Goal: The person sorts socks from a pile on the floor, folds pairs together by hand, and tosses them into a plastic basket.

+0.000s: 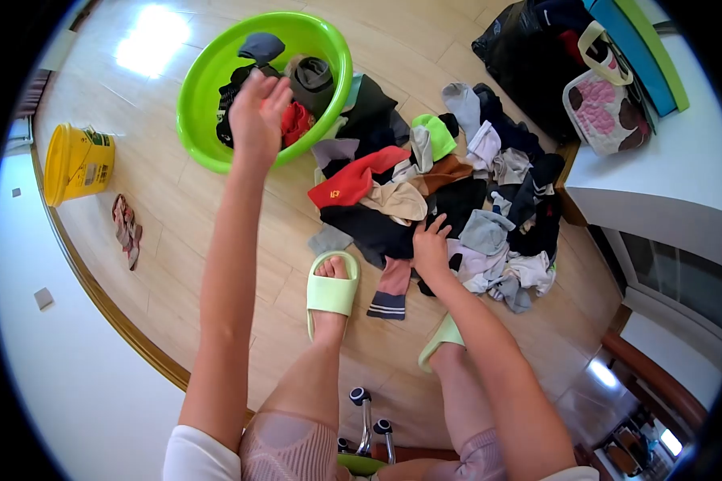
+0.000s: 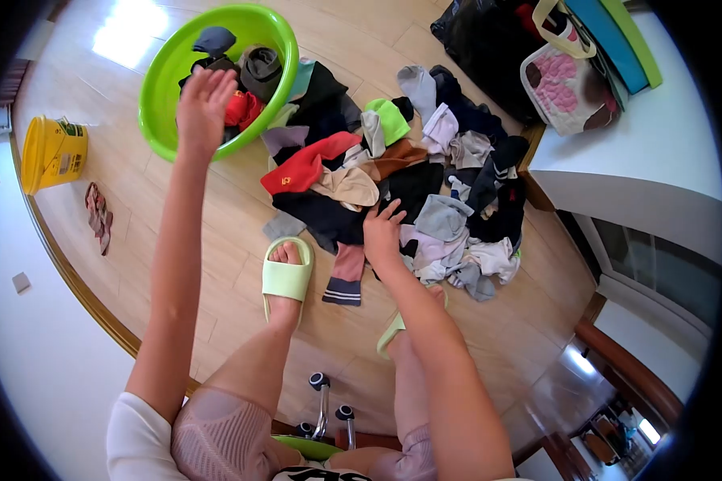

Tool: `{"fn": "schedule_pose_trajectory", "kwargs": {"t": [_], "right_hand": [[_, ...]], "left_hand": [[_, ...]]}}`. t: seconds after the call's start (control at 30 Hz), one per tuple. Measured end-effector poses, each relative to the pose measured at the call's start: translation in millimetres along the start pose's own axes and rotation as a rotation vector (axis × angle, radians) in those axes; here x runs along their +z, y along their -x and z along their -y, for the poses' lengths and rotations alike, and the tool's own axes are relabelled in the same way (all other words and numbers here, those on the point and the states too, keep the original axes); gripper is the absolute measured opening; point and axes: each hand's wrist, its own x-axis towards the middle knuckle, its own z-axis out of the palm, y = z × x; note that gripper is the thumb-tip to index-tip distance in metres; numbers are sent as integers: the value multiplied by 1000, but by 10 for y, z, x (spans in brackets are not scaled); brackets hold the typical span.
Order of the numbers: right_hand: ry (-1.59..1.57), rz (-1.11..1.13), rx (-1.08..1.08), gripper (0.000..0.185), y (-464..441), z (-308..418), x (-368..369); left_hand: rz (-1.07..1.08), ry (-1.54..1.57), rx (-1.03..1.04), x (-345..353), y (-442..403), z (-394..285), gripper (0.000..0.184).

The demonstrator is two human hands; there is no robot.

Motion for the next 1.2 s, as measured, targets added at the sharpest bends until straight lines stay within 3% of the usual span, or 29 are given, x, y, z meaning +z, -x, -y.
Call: {"fn": "schedule_pose_trajectory", "kwargs": {"t": [0.07,0.13,0.2,0.23,0.33,0.4,0.47,0.53,0.57,0.6,0.8,0.97,1.2], "right_hand": [[-2,16,12,69,9,10,-30],[23,42,-1,74,2,2,-52],[-139,103,113,83,32,14,-197],[-74,76,53,89,27,2,-197],[-66,101,39,84,42,-11,-288],[-58,94,34,69,-9,-17,-64],[-170,82,151,63,8,19,-122],[-99,88,123,76,11,6,-142],[-79,89,129,95,-16,10,-48],[-62,90,133,114,-21,19,-50],[-227,45,115,115,83,-78,17],[-479,-9,112,115,217,-181,-133],[-889,-263,132,109,419,-380,93]], "left_hand": [[91,-23,-14,-112,248,254,32],[52,-126,-30,-95,665,464,16],[89,-302,-120,-185,1019,675,13],[112,-386,-162,-238,1161,804,12],[357,-623,-172,-517,1444,1239,13],[493,-896,69,-555,1627,1405,19],[691,-1144,160,-532,1711,1392,31],[826,-1275,250,-551,1801,1471,34],[856,-1294,195,-568,1830,1512,33],[869,-1298,194,-593,1835,1552,32],[833,-1314,145,-677,1722,1631,32],[723,-1498,404,-619,1724,1515,55],[665,-1692,407,-874,1447,1486,46]]}}
